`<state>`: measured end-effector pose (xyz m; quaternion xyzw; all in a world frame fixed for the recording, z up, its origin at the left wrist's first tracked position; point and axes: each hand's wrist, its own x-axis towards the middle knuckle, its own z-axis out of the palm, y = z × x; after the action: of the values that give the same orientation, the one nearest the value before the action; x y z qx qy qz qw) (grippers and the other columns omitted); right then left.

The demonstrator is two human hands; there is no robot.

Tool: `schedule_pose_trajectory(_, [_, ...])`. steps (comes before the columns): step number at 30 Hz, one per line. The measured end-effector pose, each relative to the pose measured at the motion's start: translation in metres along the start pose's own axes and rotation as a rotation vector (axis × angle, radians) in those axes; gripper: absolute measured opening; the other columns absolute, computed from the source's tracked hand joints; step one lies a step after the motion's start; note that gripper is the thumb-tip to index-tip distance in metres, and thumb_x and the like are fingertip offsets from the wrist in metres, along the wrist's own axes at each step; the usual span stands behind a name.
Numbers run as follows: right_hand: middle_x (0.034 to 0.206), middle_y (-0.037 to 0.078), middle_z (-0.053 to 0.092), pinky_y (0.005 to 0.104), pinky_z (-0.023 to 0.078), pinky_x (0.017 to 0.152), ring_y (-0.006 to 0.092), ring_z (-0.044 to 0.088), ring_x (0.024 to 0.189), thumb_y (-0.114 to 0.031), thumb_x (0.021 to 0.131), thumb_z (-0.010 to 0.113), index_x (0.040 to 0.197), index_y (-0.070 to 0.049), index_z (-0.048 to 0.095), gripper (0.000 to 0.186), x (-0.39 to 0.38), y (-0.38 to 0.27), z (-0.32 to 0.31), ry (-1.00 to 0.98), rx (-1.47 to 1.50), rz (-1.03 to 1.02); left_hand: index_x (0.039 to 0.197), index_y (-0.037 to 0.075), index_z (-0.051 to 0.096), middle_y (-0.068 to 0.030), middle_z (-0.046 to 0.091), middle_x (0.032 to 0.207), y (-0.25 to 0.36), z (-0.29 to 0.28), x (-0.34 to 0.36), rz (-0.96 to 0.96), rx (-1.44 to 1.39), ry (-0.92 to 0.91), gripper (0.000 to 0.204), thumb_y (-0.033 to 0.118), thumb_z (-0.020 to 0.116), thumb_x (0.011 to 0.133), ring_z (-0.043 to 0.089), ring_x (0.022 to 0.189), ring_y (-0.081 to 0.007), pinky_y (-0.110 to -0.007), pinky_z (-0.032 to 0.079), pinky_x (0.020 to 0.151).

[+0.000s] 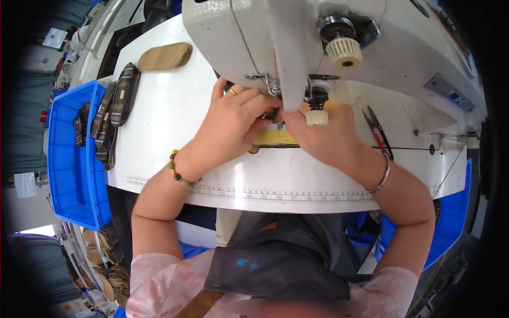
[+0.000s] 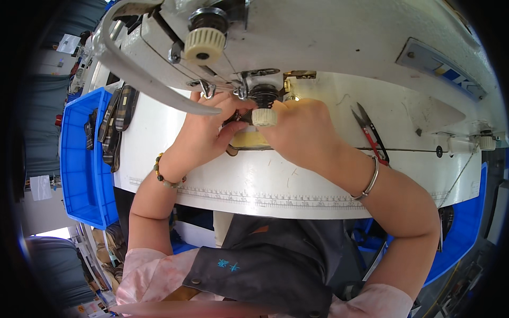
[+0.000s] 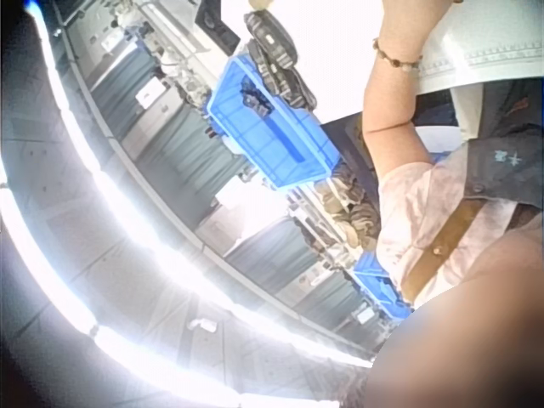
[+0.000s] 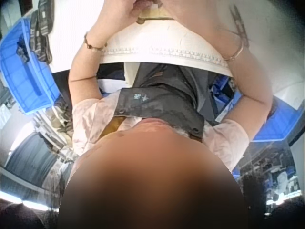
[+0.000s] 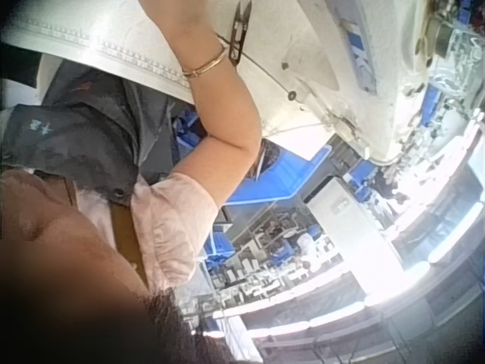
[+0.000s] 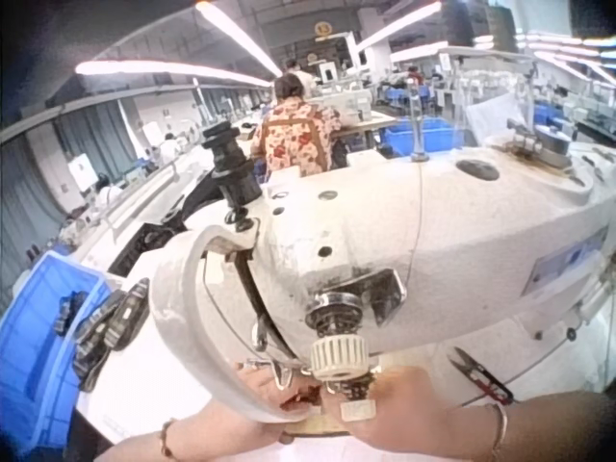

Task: Sewing leather straps and components for footwear using an industrial sewing machine.

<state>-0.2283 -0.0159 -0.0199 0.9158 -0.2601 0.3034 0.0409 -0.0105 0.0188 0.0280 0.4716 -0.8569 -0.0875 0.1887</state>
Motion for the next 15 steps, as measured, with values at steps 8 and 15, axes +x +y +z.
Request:
schedule_pose_trajectory(8, [0.056,0.003,0.055,0.0371,0.047,0.045,0.0227,0.060,0.050,-0.018,0.071,0.072,0.076,-0.013,0.066,0.010,0.011,-0.007,0.014,0.151,0.098,0.047,0.107,0.010,0.061,-0.0014,0.066,0.090,-0.001,0.003,0.001,-0.022,-0.119,0.032,0.037,0.001,0.077,0.075,0.062,0.103,-0.0242,-0.049,0.026,0.113])
schedule_pose_trajectory(15, [0.061,0.004,0.056,0.0374,0.048,0.047,0.0237,0.061,0.053,-0.012,0.073,0.068,0.086,-0.012,0.066,0.013,0.006,-0.002,0.013,0.064,-0.027,-0.047,0.098,0.016,0.072,0.0054,0.065,0.091,0.010,0.000,-0.005,0.056,0.217,0.149,0.024,0.015,0.079,0.075,0.060,0.102,-0.0192,-0.058,0.027,0.115])
